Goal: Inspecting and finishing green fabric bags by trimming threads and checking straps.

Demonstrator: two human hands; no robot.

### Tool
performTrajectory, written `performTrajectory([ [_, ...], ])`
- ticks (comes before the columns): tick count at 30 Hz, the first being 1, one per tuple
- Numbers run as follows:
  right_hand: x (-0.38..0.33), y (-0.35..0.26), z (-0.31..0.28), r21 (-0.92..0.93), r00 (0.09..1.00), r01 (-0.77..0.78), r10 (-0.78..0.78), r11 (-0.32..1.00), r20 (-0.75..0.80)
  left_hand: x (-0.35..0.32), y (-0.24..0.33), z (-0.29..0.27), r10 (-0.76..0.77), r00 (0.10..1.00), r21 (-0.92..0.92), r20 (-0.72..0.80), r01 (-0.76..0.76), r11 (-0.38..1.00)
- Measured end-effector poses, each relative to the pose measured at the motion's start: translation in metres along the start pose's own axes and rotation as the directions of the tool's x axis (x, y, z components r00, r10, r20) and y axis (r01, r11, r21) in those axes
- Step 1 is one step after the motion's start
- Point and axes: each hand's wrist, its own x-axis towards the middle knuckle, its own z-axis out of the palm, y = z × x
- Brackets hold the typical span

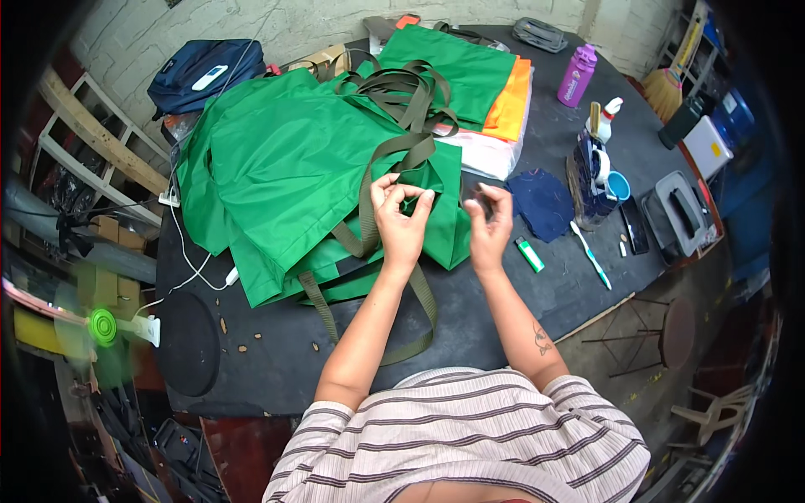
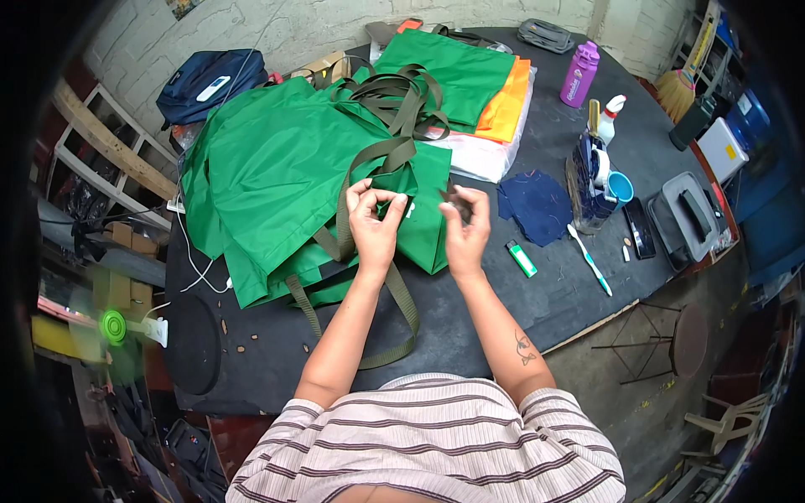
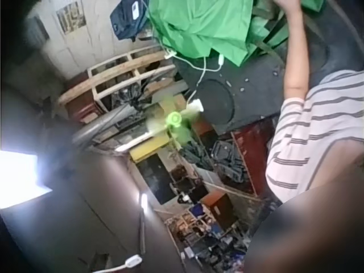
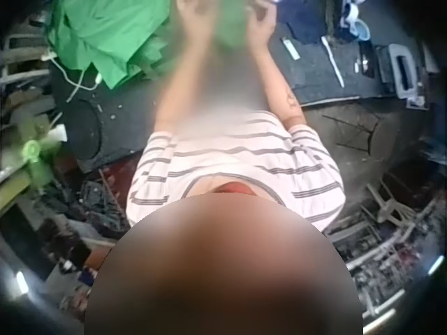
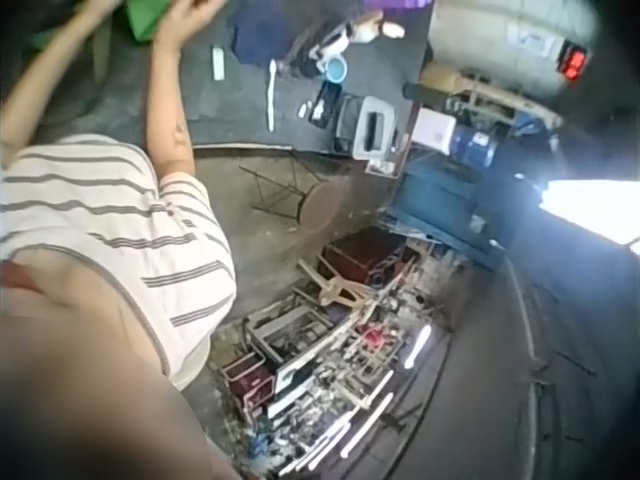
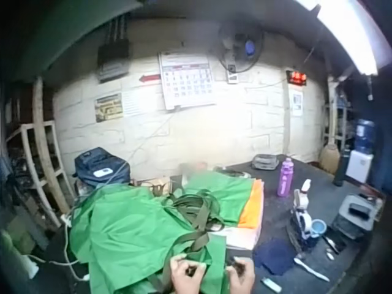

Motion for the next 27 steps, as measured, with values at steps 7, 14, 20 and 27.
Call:
performTrajectory([
  [7,-0.019,0.014,-0.086,-0.748,0.945,-0.083,0.290,0.659,0.151,-0.015,0.006,-0.003,0.064,0.987,0.129,0.145,-0.082,0.988],
  [14,-0.035,0.027,-0.136,-0.965,0.991,0.058,0.099,0.257,0.086,-0.043,0.001,0.016,-0.079,0.959,0.030,0.274,0.073,0.997],
  [20,-0.021,0.026,-0.153,-0.900,0.995,0.001,0.087,0.436,0.043,-0.044,0.003,0.017,0.003,0.972,0.045,0.235,-0.014,0.999],
  [27,-0.016,0.001,-0.113,-0.694,0.984,-0.023,0.138,0.719,0.110,-0.033,-0.005,0.020,0.136,0.960,0.256,0.247,-0.200,0.946],
])
